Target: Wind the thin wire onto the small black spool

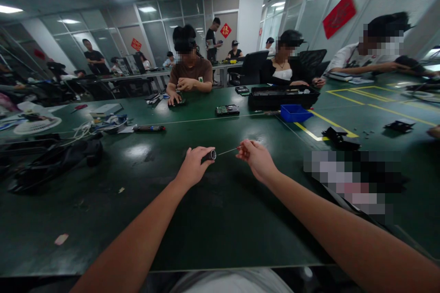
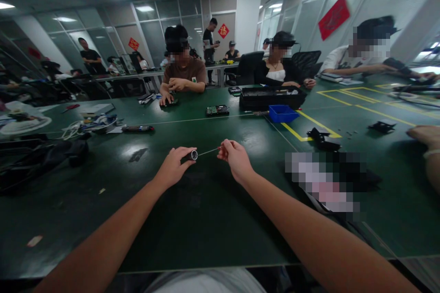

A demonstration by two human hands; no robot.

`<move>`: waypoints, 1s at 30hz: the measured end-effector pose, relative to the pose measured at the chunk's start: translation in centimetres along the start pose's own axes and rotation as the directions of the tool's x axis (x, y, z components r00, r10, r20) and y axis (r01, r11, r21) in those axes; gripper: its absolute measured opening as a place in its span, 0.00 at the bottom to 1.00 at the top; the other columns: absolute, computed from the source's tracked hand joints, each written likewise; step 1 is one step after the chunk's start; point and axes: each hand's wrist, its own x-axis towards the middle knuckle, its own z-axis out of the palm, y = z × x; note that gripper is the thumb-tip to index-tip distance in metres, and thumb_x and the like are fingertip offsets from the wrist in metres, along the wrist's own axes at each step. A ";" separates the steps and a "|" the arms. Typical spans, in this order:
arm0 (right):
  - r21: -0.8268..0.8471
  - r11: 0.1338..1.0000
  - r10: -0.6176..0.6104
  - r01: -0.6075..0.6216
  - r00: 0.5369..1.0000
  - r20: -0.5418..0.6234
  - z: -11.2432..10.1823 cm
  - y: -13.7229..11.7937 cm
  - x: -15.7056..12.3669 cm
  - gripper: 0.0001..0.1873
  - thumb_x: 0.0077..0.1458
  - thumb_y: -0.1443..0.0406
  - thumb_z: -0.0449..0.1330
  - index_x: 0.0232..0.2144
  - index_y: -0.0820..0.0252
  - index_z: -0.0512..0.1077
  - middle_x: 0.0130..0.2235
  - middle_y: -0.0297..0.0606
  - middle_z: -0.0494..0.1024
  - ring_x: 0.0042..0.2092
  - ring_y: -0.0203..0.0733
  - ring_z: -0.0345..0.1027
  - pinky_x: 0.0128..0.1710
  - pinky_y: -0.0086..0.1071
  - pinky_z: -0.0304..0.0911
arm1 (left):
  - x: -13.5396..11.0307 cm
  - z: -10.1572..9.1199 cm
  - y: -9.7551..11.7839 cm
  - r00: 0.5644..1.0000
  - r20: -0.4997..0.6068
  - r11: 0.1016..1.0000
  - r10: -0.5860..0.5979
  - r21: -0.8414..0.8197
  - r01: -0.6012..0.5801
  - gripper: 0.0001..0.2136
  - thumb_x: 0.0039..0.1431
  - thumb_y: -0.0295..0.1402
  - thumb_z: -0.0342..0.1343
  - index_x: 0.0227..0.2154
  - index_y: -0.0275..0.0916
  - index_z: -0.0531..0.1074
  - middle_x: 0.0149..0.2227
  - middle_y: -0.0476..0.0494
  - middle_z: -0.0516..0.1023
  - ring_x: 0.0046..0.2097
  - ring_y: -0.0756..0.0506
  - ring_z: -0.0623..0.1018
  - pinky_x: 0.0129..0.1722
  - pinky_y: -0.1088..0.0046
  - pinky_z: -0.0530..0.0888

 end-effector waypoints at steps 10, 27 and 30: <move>-0.295 0.926 -0.222 0.236 0.972 0.078 0.5 -0.2 -0.9 0.18 0.56 0.49 0.59 0.34 0.58 0.72 0.29 0.35 0.76 0.31 0.39 0.70 0.34 0.35 0.67 | -0.3 0.1 1.2 1.000 0.001 0.999 0.021 -0.036 -0.021 0.18 0.62 0.33 0.59 0.55 0.46 0.70 0.54 0.44 0.75 0.57 0.41 0.72 0.66 0.43 0.51; -0.733 0.574 -0.297 0.365 0.927 0.230 0.4 -1.5 -1.9 0.21 0.65 0.51 0.49 0.32 0.57 0.74 0.28 0.36 0.75 0.28 0.41 0.69 0.30 0.34 0.60 | -0.5 0.1 1.1 1.000 0.005 1.000 -0.005 -0.025 0.005 0.18 0.61 0.32 0.60 0.54 0.48 0.72 0.53 0.46 0.76 0.56 0.41 0.73 0.65 0.43 0.53; -0.695 0.588 -0.331 0.413 0.907 0.259 0.6 -1.3 -2.0 0.14 0.65 0.56 0.50 0.38 0.56 0.72 0.33 0.36 0.76 0.33 0.41 0.70 0.33 0.35 0.62 | -0.5 0.1 1.0 1.000 0.011 0.999 0.000 -0.032 0.001 0.18 0.61 0.33 0.60 0.54 0.47 0.72 0.53 0.46 0.77 0.55 0.41 0.73 0.65 0.44 0.54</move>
